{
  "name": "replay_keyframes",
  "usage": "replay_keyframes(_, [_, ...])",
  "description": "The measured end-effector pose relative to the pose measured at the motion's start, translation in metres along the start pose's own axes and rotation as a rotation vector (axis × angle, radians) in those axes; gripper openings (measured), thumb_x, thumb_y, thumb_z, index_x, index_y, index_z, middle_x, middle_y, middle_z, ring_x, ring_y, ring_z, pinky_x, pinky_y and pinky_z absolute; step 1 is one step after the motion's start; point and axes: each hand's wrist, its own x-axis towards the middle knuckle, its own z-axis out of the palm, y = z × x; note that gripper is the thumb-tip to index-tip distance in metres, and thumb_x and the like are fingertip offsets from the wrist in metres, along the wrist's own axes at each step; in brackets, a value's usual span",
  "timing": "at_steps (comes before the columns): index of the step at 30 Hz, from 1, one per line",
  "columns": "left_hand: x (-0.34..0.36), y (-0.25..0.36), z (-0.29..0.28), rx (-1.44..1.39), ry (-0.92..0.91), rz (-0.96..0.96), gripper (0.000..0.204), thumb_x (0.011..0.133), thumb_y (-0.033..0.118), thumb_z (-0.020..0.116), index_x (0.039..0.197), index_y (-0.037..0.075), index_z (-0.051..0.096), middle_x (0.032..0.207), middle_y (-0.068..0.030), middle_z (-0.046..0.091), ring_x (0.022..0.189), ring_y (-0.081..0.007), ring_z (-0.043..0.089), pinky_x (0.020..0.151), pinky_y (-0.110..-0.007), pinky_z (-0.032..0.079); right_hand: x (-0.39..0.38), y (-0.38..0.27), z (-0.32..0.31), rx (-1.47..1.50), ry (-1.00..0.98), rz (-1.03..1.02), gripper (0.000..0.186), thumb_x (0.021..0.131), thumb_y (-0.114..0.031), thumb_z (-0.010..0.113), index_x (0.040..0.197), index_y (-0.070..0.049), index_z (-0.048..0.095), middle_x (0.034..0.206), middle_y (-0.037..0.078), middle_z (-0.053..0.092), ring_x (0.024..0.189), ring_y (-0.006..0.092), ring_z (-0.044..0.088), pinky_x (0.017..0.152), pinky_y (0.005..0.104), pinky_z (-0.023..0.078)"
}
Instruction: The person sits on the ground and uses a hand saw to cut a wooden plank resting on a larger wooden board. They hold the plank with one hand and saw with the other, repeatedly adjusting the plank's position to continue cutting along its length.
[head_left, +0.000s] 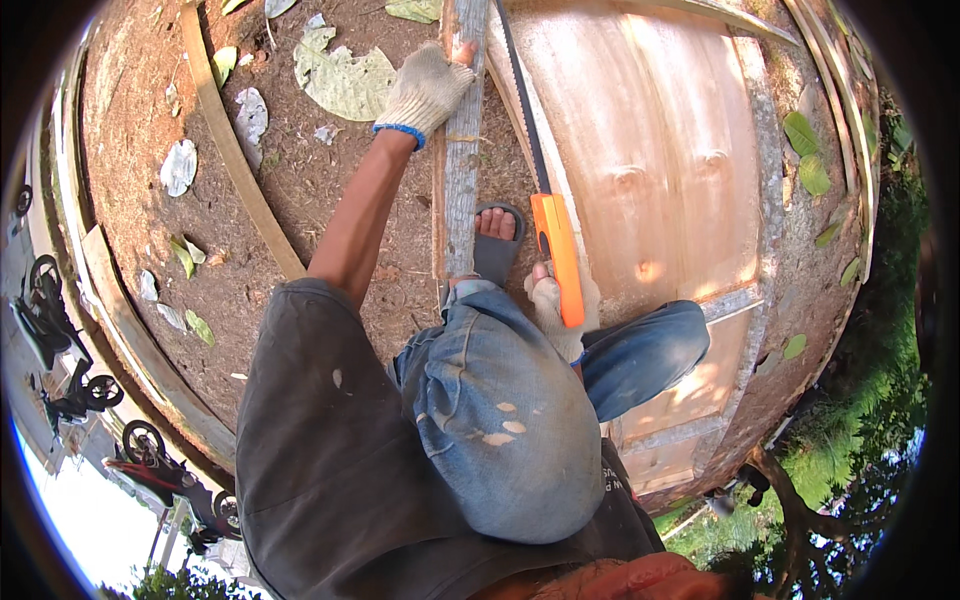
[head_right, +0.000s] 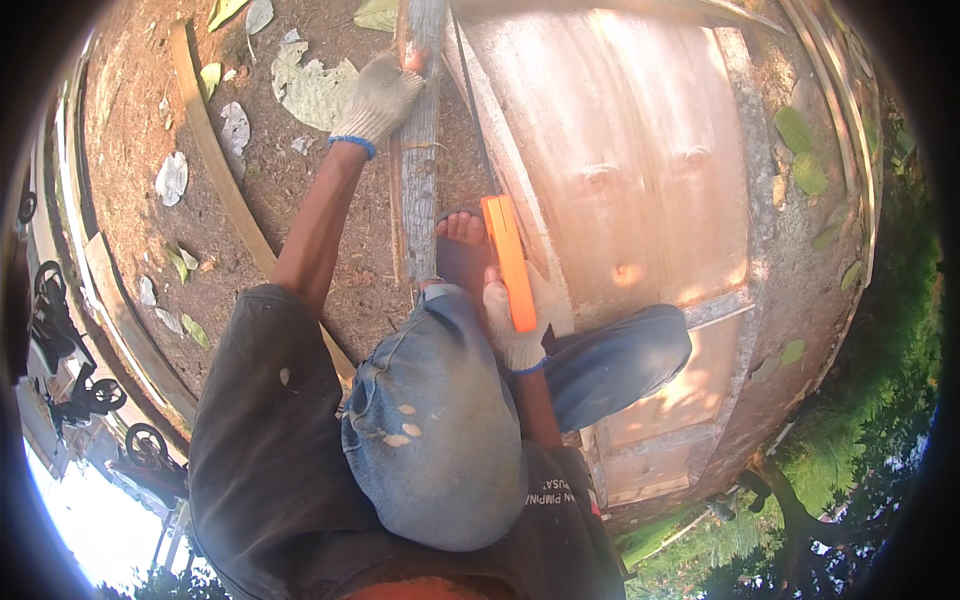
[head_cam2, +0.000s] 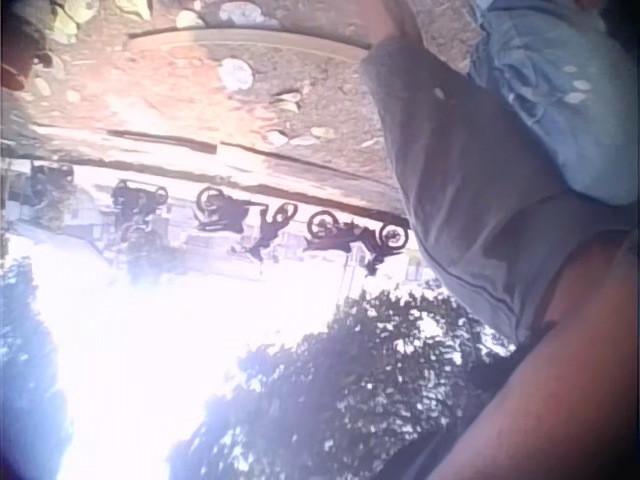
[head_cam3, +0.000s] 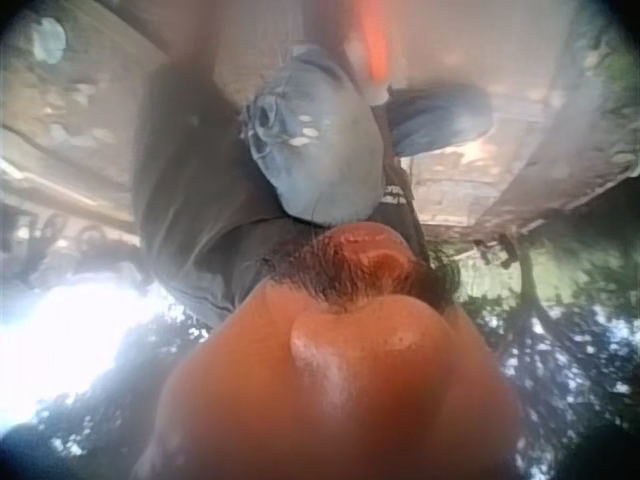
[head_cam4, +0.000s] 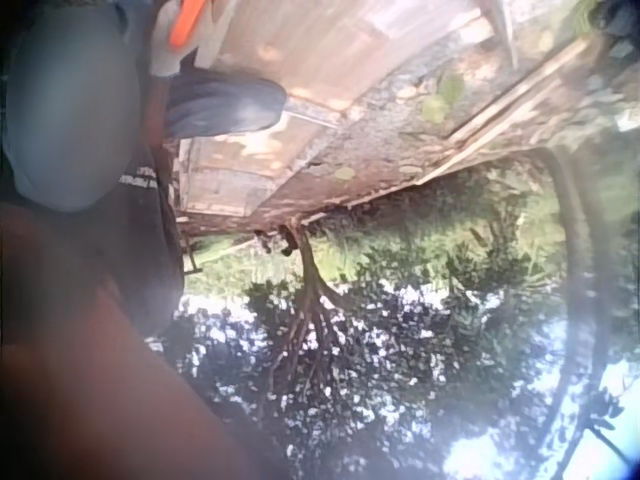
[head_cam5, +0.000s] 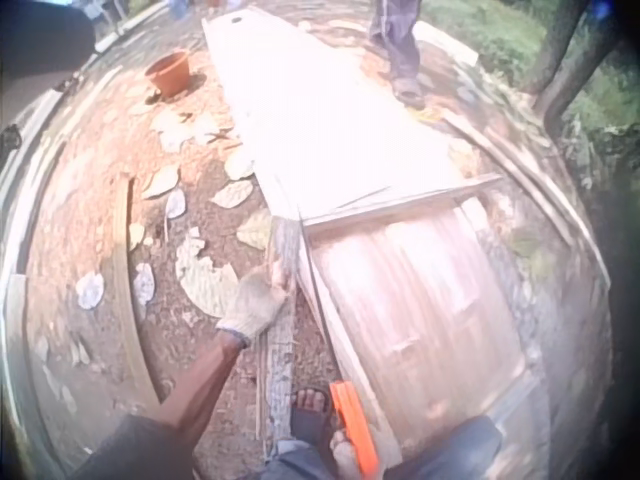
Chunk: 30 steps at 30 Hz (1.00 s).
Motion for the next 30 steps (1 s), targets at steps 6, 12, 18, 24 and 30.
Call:
replay_keyframes(6, [-0.032, -0.02, -0.005, 0.146, -0.016, 0.115, 0.077, 0.099, 0.065, 0.052, 0.083, -0.009, 0.069, 0.074, -0.0339, 0.065, 0.08, -0.0453, 0.072, 0.072, -0.053, 0.055, 0.043, -0.025, 0.02, 0.065, 0.001, -0.071, 0.012, 0.096, -0.009, 0.067, 0.091, 0.001, 0.066, 0.067, 0.002, 0.059, 0.06, 0.0088, 0.055, 0.054, 0.0278, 0.044])
replay_keyframes(12, [-0.041, -0.022, -0.002, 0.087, -0.099, -0.021, 0.076, 0.099, 0.066, 0.052, 0.086, -0.008, 0.067, 0.078, -0.0339, 0.067, 0.083, -0.047, 0.072, 0.074, -0.053, 0.055, 0.06, -0.009, 0.003, 0.167, -0.06, -0.064, 0.018, 0.095, -0.013, 0.071, 0.096, 0.004, 0.068, 0.075, 0.003, 0.065, 0.071, 0.0092, 0.061, 0.062, 0.0293, 0.05])
replay_keyframes(18, [-0.046, -0.022, 0.009, 0.069, -0.003, -0.041, 0.073, 0.099, 0.064, 0.053, 0.087, -0.007, 0.067, 0.081, -0.0348, 0.067, 0.086, -0.0493, 0.071, 0.077, -0.054, 0.055, 0.099, 0.006, 0.052, 0.218, -0.053, -0.122, 0.019, 0.095, -0.016, 0.072, 0.1, 0.003, 0.071, 0.074, 0.001, 0.065, 0.068, 0.0083, 0.061, 0.06, 0.0283, 0.049])
replay_keyframes(24, [-0.043, -0.01, 0.005, 0.06, -0.028, 0.019, 0.076, 0.099, 0.064, 0.052, 0.085, -0.008, 0.07, 0.083, -0.0351, 0.068, 0.087, -0.0485, 0.071, 0.079, -0.054, 0.054, 0.075, 0.055, 0.046, 0.225, -0.012, -0.074, 0.016, 0.093, -0.013, 0.073, 0.091, 0.001, 0.068, 0.07, 0.002, 0.062, 0.064, 0.0101, 0.058, 0.058, 0.0301, 0.048])
replay_keyframes(30, [-0.021, -0.011, -0.008, -0.183, -0.09, -0.049, 0.079, 0.1, 0.065, 0.049, 0.09, -0.01, 0.071, 0.078, -0.0346, 0.066, 0.081, -0.0476, 0.069, 0.076, -0.056, 0.05, -0.013, 0.043, -0.015, -0.189, -0.011, -0.079, 0.007, 0.083, -0.002, 0.069, 0.086, 0.002, 0.064, 0.069, 0.011, 0.06, 0.061, 0.0209, 0.059, 0.059, 0.034, 0.047])
